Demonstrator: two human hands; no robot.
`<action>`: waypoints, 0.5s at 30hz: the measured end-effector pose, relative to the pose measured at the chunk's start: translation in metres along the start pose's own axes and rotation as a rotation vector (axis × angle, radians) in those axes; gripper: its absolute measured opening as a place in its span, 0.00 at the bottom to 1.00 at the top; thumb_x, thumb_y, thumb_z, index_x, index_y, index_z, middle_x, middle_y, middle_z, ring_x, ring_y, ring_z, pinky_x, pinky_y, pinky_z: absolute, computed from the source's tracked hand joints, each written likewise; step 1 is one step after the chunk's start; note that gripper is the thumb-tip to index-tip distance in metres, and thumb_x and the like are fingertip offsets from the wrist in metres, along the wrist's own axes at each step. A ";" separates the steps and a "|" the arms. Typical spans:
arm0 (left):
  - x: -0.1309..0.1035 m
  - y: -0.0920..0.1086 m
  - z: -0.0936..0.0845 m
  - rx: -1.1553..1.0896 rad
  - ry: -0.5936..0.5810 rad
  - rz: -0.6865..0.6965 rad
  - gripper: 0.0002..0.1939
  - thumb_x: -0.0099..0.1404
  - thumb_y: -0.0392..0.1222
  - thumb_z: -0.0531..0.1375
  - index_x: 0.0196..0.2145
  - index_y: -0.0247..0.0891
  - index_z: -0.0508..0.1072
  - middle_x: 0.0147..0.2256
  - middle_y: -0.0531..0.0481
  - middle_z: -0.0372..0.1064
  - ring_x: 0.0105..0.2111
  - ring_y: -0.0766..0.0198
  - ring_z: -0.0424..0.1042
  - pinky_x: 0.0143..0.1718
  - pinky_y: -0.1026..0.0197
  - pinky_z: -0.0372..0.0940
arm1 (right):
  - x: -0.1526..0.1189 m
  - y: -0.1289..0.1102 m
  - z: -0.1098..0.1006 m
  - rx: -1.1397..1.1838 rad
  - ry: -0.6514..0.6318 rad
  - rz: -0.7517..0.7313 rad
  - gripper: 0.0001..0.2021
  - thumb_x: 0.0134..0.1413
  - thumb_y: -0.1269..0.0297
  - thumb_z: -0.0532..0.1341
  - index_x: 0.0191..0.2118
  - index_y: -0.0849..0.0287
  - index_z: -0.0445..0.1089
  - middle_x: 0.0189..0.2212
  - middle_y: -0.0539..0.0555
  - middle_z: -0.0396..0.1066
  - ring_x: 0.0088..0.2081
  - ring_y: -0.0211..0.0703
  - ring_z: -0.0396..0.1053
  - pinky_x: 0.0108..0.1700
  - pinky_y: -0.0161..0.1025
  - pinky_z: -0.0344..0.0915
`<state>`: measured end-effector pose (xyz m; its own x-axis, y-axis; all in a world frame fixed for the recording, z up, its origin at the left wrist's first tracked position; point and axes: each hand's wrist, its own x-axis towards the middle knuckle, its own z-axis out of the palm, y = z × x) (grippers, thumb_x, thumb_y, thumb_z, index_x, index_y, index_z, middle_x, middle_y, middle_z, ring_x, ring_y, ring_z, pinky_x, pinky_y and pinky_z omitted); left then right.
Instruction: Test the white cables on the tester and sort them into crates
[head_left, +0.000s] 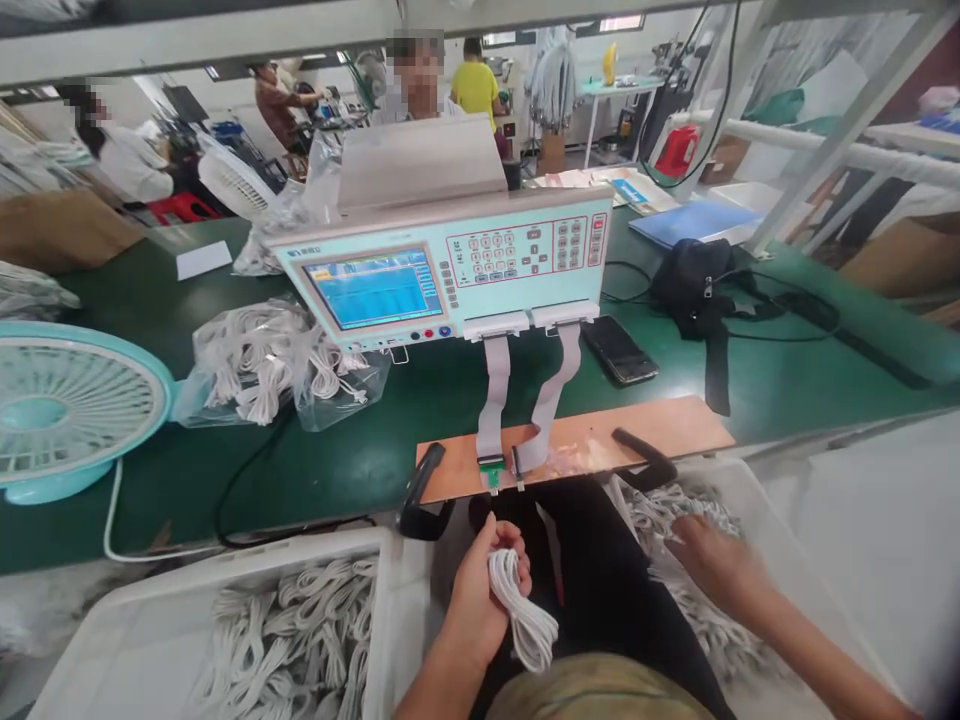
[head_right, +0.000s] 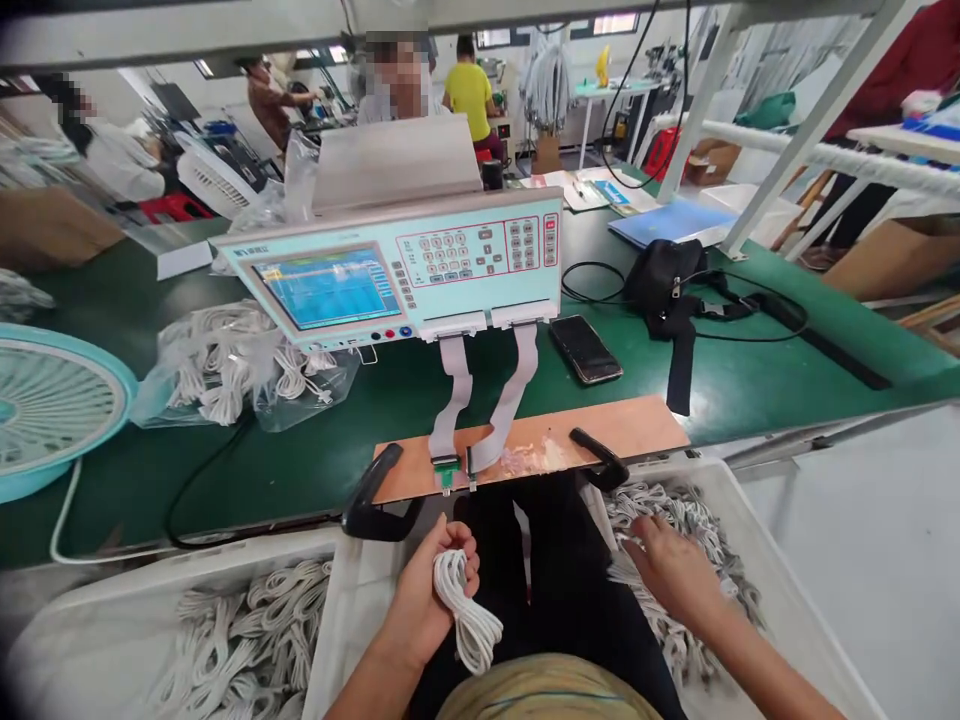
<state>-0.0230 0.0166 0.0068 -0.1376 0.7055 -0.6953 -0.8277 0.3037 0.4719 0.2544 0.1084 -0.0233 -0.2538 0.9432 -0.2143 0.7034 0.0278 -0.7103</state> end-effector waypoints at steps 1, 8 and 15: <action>0.001 -0.003 0.001 -0.035 0.000 -0.011 0.15 0.56 0.51 0.61 0.27 0.35 0.68 0.20 0.55 0.61 0.17 0.71 0.62 0.17 0.68 0.56 | -0.003 0.001 -0.001 -0.016 0.034 -0.010 0.13 0.43 0.53 0.61 0.30 0.58 0.69 0.29 0.57 0.67 0.30 0.50 0.65 0.36 0.45 0.61; -0.012 -0.023 0.024 0.122 0.049 0.200 0.19 0.55 0.53 0.62 0.39 0.36 0.72 0.32 0.48 0.69 0.32 0.63 0.69 0.33 0.63 0.64 | -0.031 -0.098 0.076 0.745 -0.505 -0.156 0.21 0.50 0.57 0.62 0.50 0.58 0.63 0.41 0.55 0.68 0.42 0.46 0.65 0.46 0.41 0.61; -0.036 -0.023 -0.020 1.074 -0.160 0.711 0.15 0.56 0.43 0.63 0.42 0.44 0.74 0.46 0.43 0.64 0.48 0.52 0.64 0.49 0.52 0.60 | -0.025 -0.094 0.102 1.182 -0.460 0.191 0.14 0.46 0.56 0.66 0.35 0.59 0.66 0.29 0.49 0.70 0.30 0.38 0.66 0.34 0.34 0.61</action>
<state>-0.0095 -0.0291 0.0102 -0.2361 0.9686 -0.0775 0.2575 0.1393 0.9562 0.1267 0.0485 -0.0193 -0.5859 0.6924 -0.4210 -0.2000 -0.6270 -0.7529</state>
